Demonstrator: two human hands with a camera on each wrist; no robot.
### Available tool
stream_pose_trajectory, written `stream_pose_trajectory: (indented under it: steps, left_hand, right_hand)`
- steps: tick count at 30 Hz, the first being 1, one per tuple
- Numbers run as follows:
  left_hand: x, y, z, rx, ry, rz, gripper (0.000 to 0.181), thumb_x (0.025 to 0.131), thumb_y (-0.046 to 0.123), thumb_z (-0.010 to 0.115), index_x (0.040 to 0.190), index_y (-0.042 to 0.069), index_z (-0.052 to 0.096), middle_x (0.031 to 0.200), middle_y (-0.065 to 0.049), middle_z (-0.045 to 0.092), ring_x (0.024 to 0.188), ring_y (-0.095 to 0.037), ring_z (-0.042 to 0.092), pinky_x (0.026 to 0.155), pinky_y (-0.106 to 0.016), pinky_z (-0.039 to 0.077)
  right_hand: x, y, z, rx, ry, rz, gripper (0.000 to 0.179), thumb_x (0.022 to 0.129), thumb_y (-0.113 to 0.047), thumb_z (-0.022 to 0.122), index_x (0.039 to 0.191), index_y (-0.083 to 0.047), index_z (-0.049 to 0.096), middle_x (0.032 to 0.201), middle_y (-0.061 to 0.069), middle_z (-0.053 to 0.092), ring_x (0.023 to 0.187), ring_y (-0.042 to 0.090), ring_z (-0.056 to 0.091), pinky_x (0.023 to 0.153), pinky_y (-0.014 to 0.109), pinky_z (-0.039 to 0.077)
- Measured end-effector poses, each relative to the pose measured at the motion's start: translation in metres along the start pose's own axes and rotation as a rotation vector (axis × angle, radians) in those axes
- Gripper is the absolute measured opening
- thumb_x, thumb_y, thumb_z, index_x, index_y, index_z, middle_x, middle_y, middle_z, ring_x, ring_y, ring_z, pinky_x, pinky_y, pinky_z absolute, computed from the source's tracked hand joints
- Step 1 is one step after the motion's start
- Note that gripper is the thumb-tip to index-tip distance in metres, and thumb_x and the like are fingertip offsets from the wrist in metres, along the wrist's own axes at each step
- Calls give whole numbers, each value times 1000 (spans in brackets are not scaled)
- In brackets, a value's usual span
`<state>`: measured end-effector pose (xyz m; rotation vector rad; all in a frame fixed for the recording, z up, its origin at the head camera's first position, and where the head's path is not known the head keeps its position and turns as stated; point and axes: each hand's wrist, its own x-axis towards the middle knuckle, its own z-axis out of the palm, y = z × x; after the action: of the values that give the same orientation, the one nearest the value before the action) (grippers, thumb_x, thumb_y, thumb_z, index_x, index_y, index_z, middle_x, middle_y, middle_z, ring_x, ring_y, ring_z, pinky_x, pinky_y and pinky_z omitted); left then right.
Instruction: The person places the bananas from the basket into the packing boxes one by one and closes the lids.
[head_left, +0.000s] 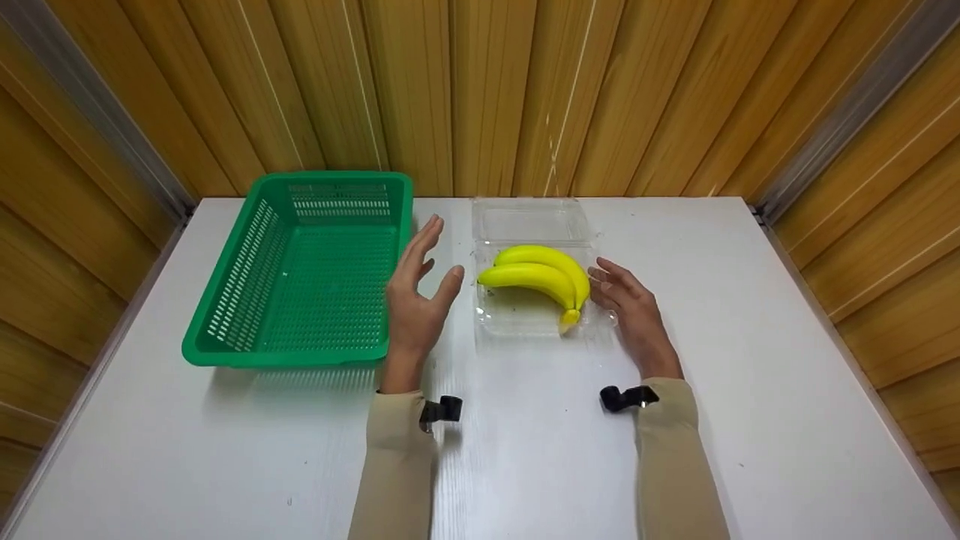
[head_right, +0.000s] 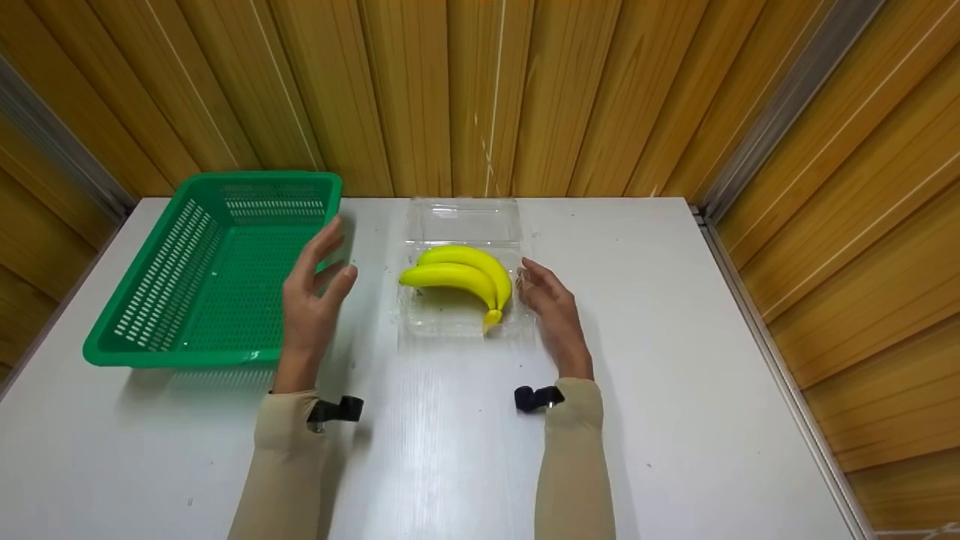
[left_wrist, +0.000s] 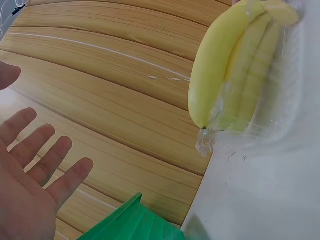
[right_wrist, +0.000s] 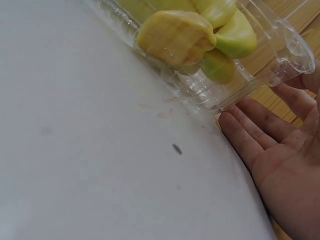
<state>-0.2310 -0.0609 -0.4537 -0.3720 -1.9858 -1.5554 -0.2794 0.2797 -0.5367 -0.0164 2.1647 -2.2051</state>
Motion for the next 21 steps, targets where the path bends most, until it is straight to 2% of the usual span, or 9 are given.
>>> stream_pose_trajectory:
  steps: [5,13,17,21]
  left_hand:
    - [-1,-3,13,-25,-36,-38,61,99,28,68,155,6,55,160,-7,52,141,-24,54,109,-49,51]
    - [-8,-17,31,-106,-100,-154,54,105,19,64,156,7,53,160,-7,52,140,-26,54,110,-54,49]
    - [-12,-22,38,-96,-126,-206,54,105,16,64,157,9,52,160,-5,51,141,-26,53,111,-53,48]
    - [-15,-27,43,-100,-138,-237,54,105,12,63,157,9,52,161,-6,50,143,-29,51,113,-58,45]
  right_hand:
    - [1,1,1,11,5,-9,55,110,-21,59,162,-9,45,158,13,52,139,22,57,116,34,44]
    - [2,1,2,23,19,-8,53,110,-18,58,161,-6,46,157,14,53,138,22,57,115,36,45]
    - [1,0,2,11,20,-1,53,111,-18,57,161,-8,46,157,14,53,137,22,58,115,35,45]
    - [1,-1,1,23,20,-1,53,110,-18,58,161,-8,46,157,14,53,137,22,58,116,36,44]
